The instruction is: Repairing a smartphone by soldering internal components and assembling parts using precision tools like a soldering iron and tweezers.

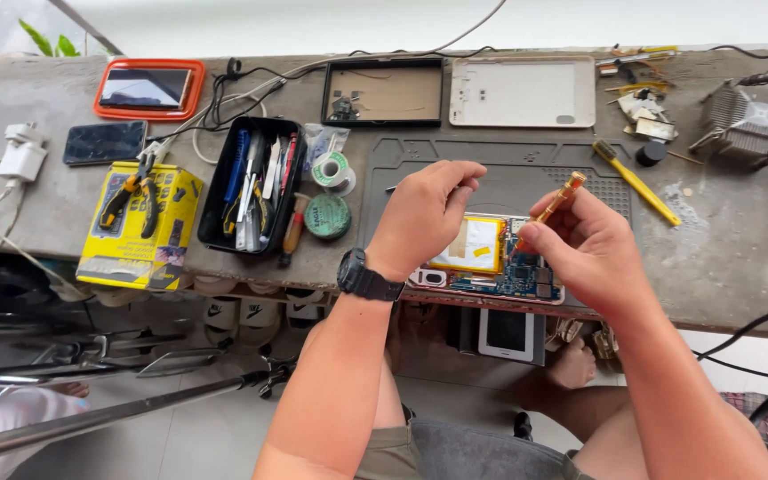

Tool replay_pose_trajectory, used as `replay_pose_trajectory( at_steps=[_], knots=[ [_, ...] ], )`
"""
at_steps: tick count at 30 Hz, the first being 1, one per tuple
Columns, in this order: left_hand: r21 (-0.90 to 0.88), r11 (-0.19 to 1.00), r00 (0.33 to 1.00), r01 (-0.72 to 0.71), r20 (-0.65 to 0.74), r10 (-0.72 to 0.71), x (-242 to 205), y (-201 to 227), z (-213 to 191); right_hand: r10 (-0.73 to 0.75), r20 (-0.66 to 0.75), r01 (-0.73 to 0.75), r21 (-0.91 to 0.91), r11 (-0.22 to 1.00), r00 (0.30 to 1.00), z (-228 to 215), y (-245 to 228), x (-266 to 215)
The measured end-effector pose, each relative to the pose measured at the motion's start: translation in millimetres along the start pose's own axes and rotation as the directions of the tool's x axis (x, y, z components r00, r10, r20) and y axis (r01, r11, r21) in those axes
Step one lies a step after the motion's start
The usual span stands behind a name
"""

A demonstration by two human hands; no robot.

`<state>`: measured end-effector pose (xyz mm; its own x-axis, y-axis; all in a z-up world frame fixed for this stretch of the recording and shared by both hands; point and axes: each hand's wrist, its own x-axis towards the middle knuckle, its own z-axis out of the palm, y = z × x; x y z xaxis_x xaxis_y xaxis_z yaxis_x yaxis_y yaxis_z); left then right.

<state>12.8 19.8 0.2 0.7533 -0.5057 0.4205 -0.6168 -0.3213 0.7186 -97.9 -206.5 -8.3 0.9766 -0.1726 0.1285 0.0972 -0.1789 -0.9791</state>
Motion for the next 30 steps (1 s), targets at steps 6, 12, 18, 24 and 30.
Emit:
replay_pose_trajectory(
  at_steps=[6,12,18,24,30],
  knots=[
    [0.035,0.999,0.998,0.037,0.054,-0.038,0,-10,-1,0.058,0.144,-0.061,0.017,0.998,0.988,2,-14,-6],
    [0.085,0.995,0.994,0.056,0.089,-0.064,-2,-14,-7,0.040,0.223,-0.031,-0.043,0.999,0.974,5,-20,-9],
    [0.171,0.979,0.986,0.107,0.107,-0.127,-3,-26,-4,0.151,0.261,-0.109,-0.169,0.980,0.953,5,-35,-9],
    [0.196,0.974,0.986,0.117,0.093,-0.137,-2,-24,-6,0.162,0.253,-0.120,-0.174,0.977,0.954,7,-39,-9],
    [0.080,0.976,0.975,0.200,0.080,-0.207,-4,-23,-14,0.162,0.316,-0.077,-0.263,0.962,0.935,24,-46,-16]
  ],
)
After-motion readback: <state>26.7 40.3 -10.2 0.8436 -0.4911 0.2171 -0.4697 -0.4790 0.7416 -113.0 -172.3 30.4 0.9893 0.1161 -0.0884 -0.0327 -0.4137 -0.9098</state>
